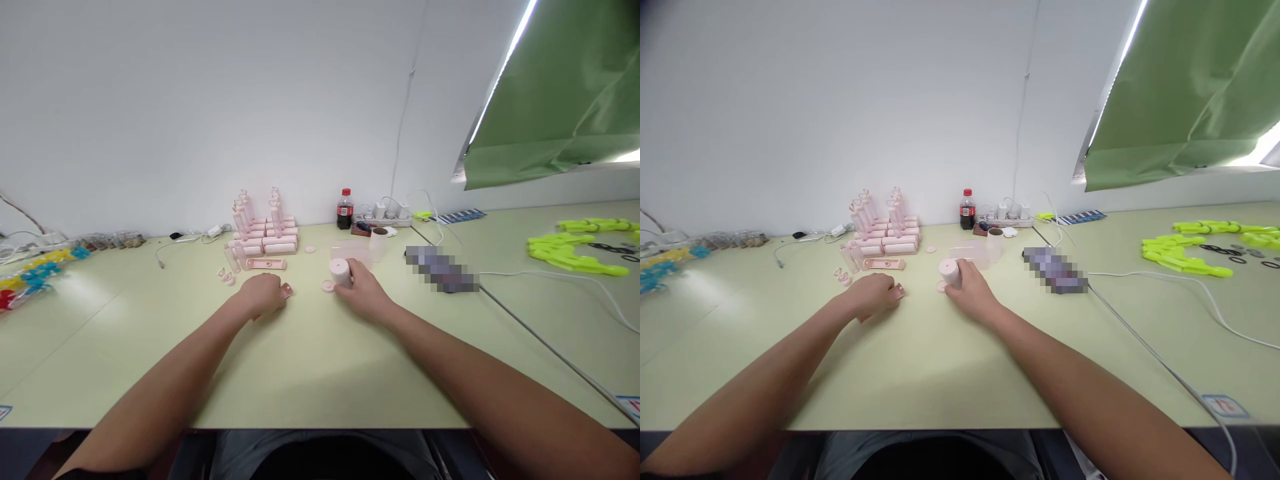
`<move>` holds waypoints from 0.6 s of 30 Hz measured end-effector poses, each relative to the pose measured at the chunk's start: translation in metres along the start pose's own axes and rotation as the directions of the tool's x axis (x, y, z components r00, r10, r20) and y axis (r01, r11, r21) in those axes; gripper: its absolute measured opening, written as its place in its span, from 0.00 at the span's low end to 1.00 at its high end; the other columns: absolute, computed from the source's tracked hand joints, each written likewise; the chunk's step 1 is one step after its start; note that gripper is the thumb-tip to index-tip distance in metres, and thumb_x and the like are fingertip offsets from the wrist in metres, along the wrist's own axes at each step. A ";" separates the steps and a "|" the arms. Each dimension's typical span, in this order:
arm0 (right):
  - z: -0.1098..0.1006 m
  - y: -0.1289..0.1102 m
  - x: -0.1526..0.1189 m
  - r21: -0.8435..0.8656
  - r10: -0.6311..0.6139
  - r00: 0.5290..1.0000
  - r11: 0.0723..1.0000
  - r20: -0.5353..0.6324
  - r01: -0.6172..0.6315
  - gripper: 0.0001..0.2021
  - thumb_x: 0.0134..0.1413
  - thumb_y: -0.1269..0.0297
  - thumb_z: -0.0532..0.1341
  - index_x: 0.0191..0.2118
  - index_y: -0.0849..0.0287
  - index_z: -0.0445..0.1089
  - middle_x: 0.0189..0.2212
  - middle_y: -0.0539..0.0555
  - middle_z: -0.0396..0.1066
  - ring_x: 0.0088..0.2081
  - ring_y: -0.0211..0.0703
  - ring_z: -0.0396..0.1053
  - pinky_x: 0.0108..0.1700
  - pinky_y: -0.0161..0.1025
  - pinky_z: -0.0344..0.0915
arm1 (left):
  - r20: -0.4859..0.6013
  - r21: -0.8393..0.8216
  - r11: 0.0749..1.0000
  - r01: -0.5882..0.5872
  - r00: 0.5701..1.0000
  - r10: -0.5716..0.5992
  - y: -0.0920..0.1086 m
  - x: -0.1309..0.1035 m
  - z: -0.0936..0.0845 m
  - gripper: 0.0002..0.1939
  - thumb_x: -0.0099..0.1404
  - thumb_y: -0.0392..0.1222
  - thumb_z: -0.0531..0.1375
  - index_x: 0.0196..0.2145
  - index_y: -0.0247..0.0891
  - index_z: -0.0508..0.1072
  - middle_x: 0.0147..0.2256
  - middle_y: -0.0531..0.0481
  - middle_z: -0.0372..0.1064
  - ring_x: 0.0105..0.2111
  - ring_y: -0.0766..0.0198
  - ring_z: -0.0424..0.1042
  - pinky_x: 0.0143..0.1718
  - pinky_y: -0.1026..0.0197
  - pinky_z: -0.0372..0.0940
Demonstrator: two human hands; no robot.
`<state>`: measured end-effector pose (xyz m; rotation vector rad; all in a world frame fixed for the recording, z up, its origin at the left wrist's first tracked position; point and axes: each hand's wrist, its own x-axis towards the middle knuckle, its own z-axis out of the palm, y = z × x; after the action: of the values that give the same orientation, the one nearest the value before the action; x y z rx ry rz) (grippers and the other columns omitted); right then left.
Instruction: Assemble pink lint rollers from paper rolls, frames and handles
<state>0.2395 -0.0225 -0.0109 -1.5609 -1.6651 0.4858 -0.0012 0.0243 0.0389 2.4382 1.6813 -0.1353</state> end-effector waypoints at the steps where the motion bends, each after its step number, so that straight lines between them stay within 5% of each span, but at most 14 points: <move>1: 0.001 0.000 0.000 0.036 0.002 1.000 0.999 0.000 -0.002 0.14 0.50 0.59 0.62 0.42 0.55 0.64 0.42 0.55 0.68 0.42 0.50 0.66 0.44 0.45 0.64 | 0.007 -0.031 1.000 0.001 1.000 -0.001 0.000 -0.002 -0.001 0.12 0.63 0.50 0.57 0.26 0.41 0.70 0.28 0.41 0.75 0.30 0.51 0.75 0.32 0.54 0.66; 4: 0.001 0.000 0.000 0.181 0.031 1.000 0.983 0.000 -0.031 0.16 0.48 0.59 0.63 0.43 0.55 0.64 0.40 0.53 0.69 0.41 0.48 0.66 0.43 0.44 0.66 | 0.020 -0.121 0.993 0.005 1.000 -0.002 0.000 -0.004 -0.002 0.07 0.58 0.45 0.61 0.32 0.41 0.69 0.34 0.40 0.75 0.30 0.52 0.74 0.29 0.56 0.66; 7: 0.000 -0.001 -0.001 0.327 0.072 0.997 0.943 -0.027 -0.060 0.20 0.45 0.62 0.64 0.46 0.55 0.64 0.41 0.52 0.68 0.43 0.48 0.67 0.44 0.43 0.68 | 0.104 -0.363 0.931 0.043 0.995 -0.005 0.002 -0.005 0.000 0.12 0.61 0.45 0.58 0.42 0.42 0.67 0.34 0.42 0.74 0.26 0.57 0.73 0.24 0.59 0.65; 10: -0.002 -0.006 -0.002 0.463 0.065 0.996 0.886 -0.060 -0.030 0.32 0.45 0.63 0.64 0.58 0.53 0.56 0.45 0.54 0.67 0.46 0.48 0.67 0.46 0.44 0.68 | 0.117 -0.693 0.718 0.060 0.993 0.030 0.011 -0.007 0.003 0.22 0.64 0.49 0.56 0.55 0.46 0.60 0.32 0.51 0.69 0.21 0.63 0.69 0.20 0.62 0.64; 13: -0.003 -0.016 -0.006 0.647 0.101 0.995 0.758 0.005 -0.080 0.44 0.47 0.60 0.66 0.65 0.48 0.41 0.47 0.55 0.67 0.42 0.48 0.70 0.41 0.46 0.71 | 0.035 -0.892 0.451 0.027 0.999 0.010 0.026 -0.009 0.005 0.22 0.65 0.50 0.55 0.56 0.51 0.59 0.28 0.56 0.61 0.18 0.69 0.62 0.17 0.65 0.61; 18: 0.002 -0.037 -0.019 0.814 0.231 0.929 0.451 0.289 -0.366 0.26 0.51 0.59 0.65 0.53 0.47 0.53 0.38 0.49 0.68 0.31 0.43 0.72 0.30 0.43 0.72 | -0.059 -0.990 0.131 -0.046 0.994 -0.097 0.050 -0.011 0.010 0.12 0.63 0.48 0.55 0.43 0.44 0.65 0.27 0.55 0.61 0.20 0.68 0.65 0.18 0.67 0.60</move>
<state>0.2128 -0.0463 0.0094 -1.0145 -0.8988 1.4091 0.0421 -0.0056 0.0360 1.2865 1.1064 0.8930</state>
